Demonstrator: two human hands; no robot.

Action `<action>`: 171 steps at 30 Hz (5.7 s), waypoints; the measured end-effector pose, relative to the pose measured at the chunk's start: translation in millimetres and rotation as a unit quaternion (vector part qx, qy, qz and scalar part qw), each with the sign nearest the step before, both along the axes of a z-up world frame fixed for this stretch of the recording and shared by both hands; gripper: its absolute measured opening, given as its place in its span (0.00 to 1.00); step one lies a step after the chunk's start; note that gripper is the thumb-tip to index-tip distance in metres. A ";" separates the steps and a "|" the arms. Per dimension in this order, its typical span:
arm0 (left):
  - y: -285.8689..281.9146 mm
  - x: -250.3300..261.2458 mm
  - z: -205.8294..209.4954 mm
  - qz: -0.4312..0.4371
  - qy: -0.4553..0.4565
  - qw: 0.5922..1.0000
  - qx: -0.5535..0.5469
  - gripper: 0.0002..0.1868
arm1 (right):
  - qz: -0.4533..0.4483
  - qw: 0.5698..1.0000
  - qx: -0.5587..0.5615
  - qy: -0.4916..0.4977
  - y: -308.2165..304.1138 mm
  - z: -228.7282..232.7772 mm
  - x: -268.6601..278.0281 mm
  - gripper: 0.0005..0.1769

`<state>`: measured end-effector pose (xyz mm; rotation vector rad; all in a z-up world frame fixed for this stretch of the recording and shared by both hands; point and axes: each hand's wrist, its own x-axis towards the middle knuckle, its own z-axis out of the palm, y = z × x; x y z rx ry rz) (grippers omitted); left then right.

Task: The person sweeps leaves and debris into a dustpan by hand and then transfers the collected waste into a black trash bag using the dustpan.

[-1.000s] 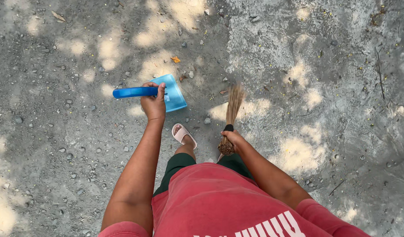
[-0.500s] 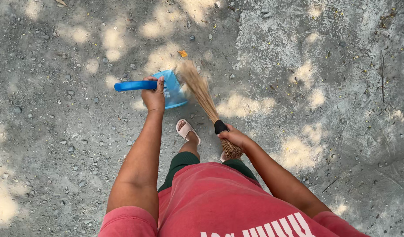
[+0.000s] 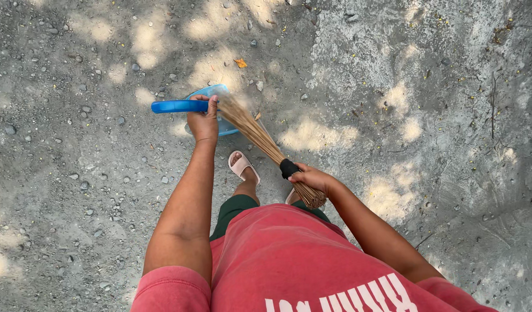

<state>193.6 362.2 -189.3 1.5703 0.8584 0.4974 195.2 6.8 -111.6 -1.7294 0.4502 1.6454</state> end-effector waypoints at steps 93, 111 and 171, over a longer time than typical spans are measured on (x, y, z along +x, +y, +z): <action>93.2 -91.4 -19.1 0.219 -0.009 0.975 0.021 0.14 | 0.226 0.974 -0.010 0.000 116.1 6.3 19.6 0.47; 251.0 -48.8 123.6 0.307 -0.143 0.939 -0.059 0.12 | 0.001 0.994 0.111 -0.002 236.9 -3.8 131.1 0.19; 941.6 233.5 14.0 0.204 0.019 0.978 0.044 0.16 | 0.158 0.976 -0.004 -0.151 975.3 -104.0 338.4 0.43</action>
